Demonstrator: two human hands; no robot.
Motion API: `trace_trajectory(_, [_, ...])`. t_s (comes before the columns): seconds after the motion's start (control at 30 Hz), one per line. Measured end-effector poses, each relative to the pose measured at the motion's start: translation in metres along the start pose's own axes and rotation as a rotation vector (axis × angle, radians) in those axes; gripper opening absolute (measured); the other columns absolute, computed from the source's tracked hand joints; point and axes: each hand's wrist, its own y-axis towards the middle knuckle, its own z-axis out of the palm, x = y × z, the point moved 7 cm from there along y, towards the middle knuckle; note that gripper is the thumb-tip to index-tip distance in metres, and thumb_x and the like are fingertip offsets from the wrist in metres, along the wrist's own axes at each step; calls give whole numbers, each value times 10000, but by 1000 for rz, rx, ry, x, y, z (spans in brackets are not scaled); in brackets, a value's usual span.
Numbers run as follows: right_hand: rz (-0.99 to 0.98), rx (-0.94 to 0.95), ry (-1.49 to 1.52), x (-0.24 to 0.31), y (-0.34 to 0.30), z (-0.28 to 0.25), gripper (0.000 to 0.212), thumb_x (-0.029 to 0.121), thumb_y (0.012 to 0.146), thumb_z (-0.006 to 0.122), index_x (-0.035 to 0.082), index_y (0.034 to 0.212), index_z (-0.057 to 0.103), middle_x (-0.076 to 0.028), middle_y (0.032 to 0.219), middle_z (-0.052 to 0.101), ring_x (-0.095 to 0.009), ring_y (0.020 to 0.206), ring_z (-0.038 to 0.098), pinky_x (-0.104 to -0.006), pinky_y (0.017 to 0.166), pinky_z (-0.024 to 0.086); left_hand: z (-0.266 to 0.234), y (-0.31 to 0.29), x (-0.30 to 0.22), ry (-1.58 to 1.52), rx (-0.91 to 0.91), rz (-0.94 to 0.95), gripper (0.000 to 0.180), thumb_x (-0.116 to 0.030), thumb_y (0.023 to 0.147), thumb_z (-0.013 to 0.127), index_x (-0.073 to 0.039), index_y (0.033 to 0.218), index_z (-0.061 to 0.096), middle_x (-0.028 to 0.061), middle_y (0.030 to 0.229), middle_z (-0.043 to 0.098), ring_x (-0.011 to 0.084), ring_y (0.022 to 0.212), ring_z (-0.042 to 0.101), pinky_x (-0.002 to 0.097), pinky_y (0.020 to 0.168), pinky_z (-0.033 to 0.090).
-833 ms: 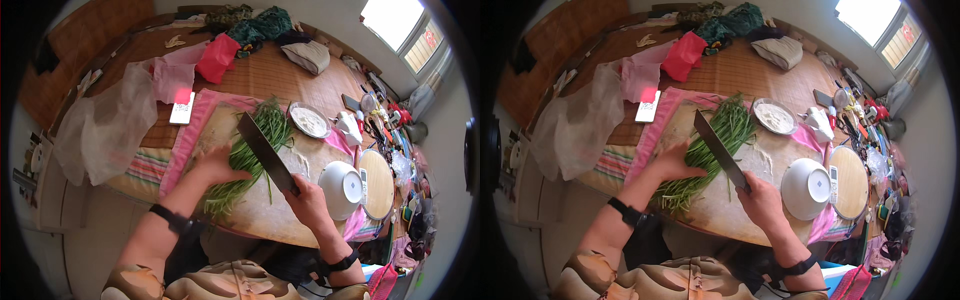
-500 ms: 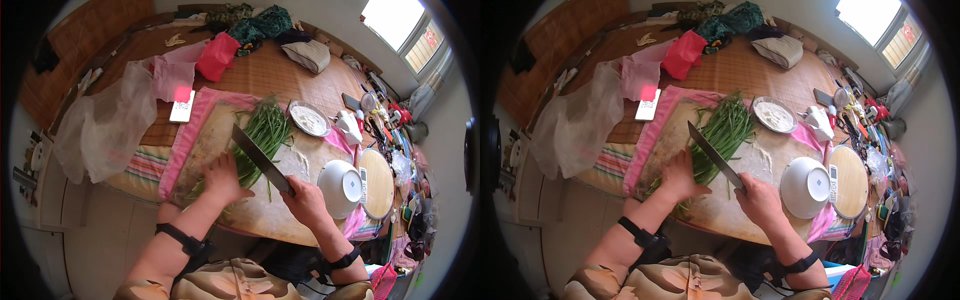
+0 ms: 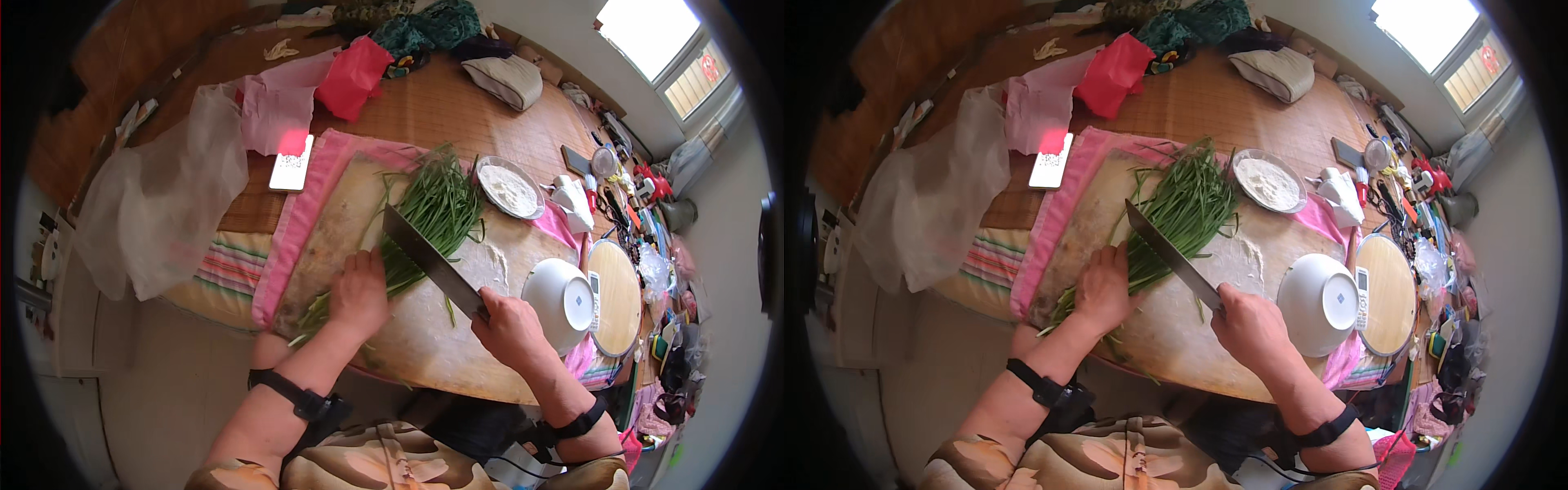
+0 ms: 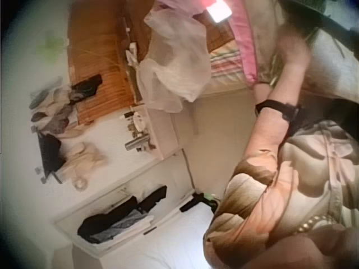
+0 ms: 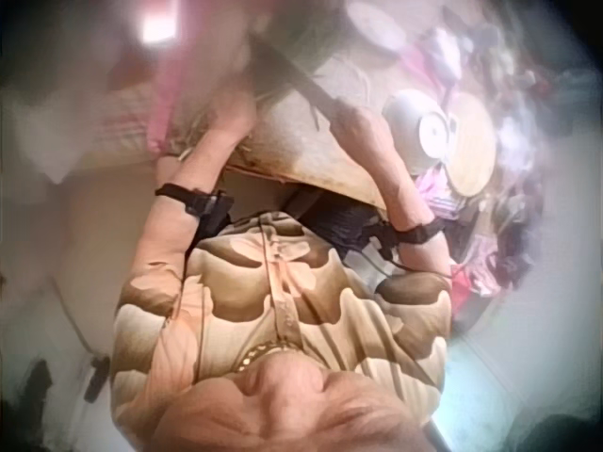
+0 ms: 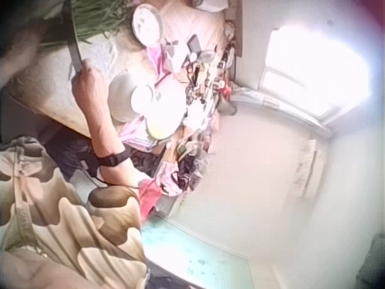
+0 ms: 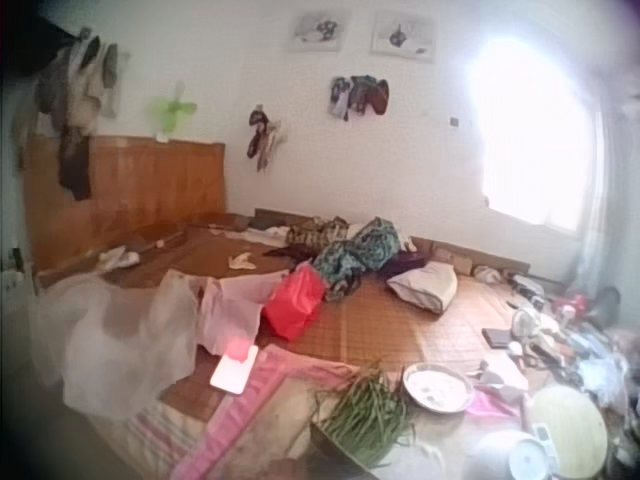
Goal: The person picks up a bunch of green onions from a plastic bag, places them on a wooden cutting board, and finely chops them using a large knife.
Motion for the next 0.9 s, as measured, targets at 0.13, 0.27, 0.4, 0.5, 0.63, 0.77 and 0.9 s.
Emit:
trace_trajectory(0.13, [20,19,-33,0,7,2,153,161,810,574,27,826,503,-197,648,582,-413,661,586,-500,613,460,0,-1,2,-29,-25,13,768,-280,661,766,49,1281,454,144,1128,508,308,1093,478,430,926,407])
trace_trajectory(0.27, [47,-19,31,-7,2,8,160,160,800,593,31,829,503,-196,651,584,-409,664,589,-500,616,465,-26,-3,-7,8,-174,81,738,-250,656,753,38,1269,460,156,1210,492,327,1202,430,470,1033,320])
trace_trajectory(0.4, [55,-55,45,-6,-1,9,161,163,798,600,38,832,504,-192,649,585,-403,659,592,-495,613,469,-25,13,2,82,-73,60,868,-276,611,800,55,1318,421,242,1266,464,388,1209,425,466,1075,291])
trace_trajectory(0.5, [29,-85,60,-4,-1,6,162,165,797,600,40,836,505,-193,643,582,-403,654,591,-494,610,470,-14,11,4,-227,-34,121,794,-201,630,774,50,1295,420,178,1240,485,334,1218,428,438,1046,338])
trace_trajectory(0.63, [28,-87,63,-10,-7,4,164,169,796,602,43,844,510,-194,645,583,-403,655,592,-493,612,472,-11,5,-8,-225,-43,149,825,-154,623,768,73,1315,382,173,1169,520,317,1100,500,377,941,434])
trace_trajectory(0.77, [3,-110,91,-11,-13,-2,167,149,779,613,35,827,500,-193,636,572,-410,645,584,-481,585,462,-5,-3,-18,-164,4,106,804,-131,636,746,95,1316,381,169,1109,536,310,1000,522,376,876,460])
trace_trajectory(0.9, [-21,-81,44,-13,-15,-3,158,161,785,594,43,855,515,-192,670,595,-408,672,597,-504,615,467,10,-10,-33,-91,-39,151,763,-127,655,732,94,1303,396,174,1087,540,314,974,522,379,857,466])
